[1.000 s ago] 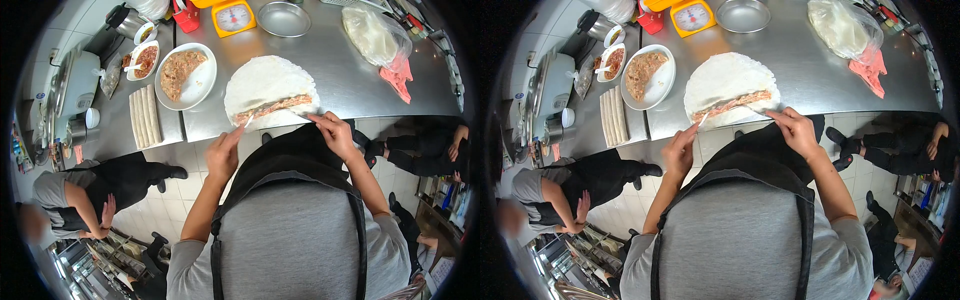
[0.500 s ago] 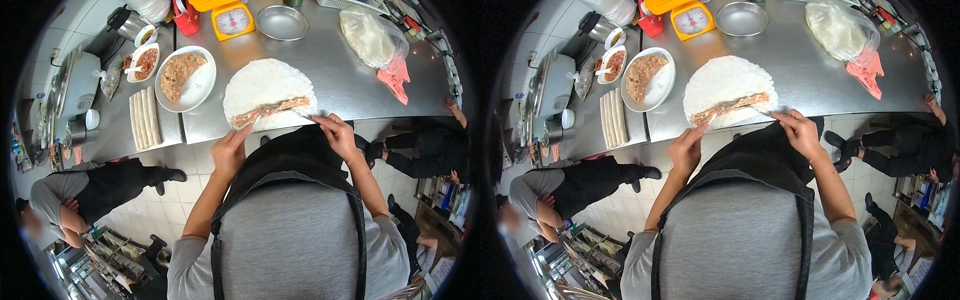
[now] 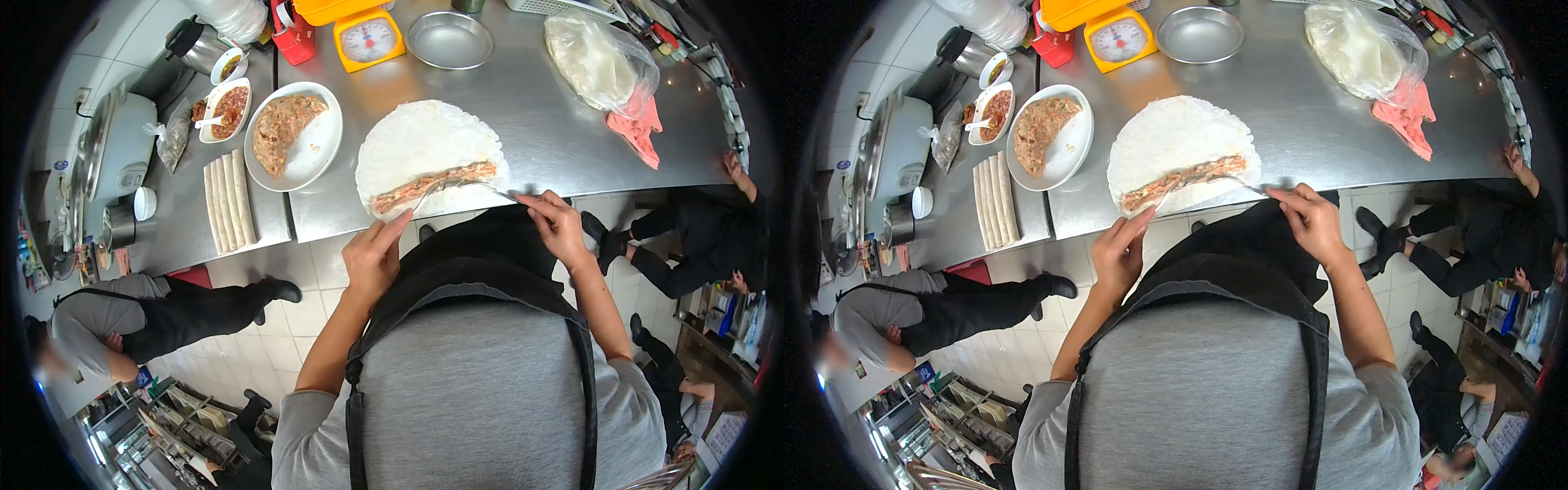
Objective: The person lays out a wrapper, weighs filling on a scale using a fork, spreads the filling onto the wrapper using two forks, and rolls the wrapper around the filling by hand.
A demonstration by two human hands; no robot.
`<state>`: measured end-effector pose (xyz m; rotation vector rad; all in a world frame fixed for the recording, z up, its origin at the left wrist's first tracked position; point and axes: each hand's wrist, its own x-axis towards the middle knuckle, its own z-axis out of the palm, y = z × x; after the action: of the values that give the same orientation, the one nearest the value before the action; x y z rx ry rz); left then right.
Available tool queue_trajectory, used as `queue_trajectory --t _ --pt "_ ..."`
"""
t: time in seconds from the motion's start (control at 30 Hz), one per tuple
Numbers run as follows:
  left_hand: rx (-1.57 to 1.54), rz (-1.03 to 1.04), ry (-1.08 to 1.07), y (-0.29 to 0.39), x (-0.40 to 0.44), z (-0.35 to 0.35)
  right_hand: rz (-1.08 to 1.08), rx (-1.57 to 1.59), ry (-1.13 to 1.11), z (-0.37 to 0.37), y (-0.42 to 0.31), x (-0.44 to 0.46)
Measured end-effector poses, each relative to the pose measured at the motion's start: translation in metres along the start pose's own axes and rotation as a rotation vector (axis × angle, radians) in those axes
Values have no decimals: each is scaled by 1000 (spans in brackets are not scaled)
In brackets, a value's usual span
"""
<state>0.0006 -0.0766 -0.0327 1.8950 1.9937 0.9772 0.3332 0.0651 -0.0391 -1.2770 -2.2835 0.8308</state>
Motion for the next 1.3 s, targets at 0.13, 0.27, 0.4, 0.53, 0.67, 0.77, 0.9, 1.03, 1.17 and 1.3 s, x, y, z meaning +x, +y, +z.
queue_trajectory --t 0.13,0.27,0.4,0.53,0.67,0.77,0.9,1.03,1.17,1.3 --pt "12 -14 -29 -5 -9 4 12 28 1 -2 1 -1" --pt "-3 -36 -17 -2 -9 2 12 35 -14 -4 0 -1" --pt "-32 -60 24 -10 -11 10 -32 46 -65 2 -7 0" --pt "-35 -34 12 -5 -4 11 -104 110 -86 17 -20 5" --pt "-75 -13 58 -1 1 22 -101 46 -72 22 -24 10" --pt "-39 26 37 3 5 25 -96 41 -49 18 -15 11" --pt "-100 48 91 8 13 29 -83 16 -43 8 -5 8" --pt "16 94 18 11 17 46 -7 12 -35 -1 1 5" --pt "-55 35 30 15 21 45 -3 -4 -23 -8 13 3" --pt "-1 139 43 13 23 55 5 18 24 -18 14 4"
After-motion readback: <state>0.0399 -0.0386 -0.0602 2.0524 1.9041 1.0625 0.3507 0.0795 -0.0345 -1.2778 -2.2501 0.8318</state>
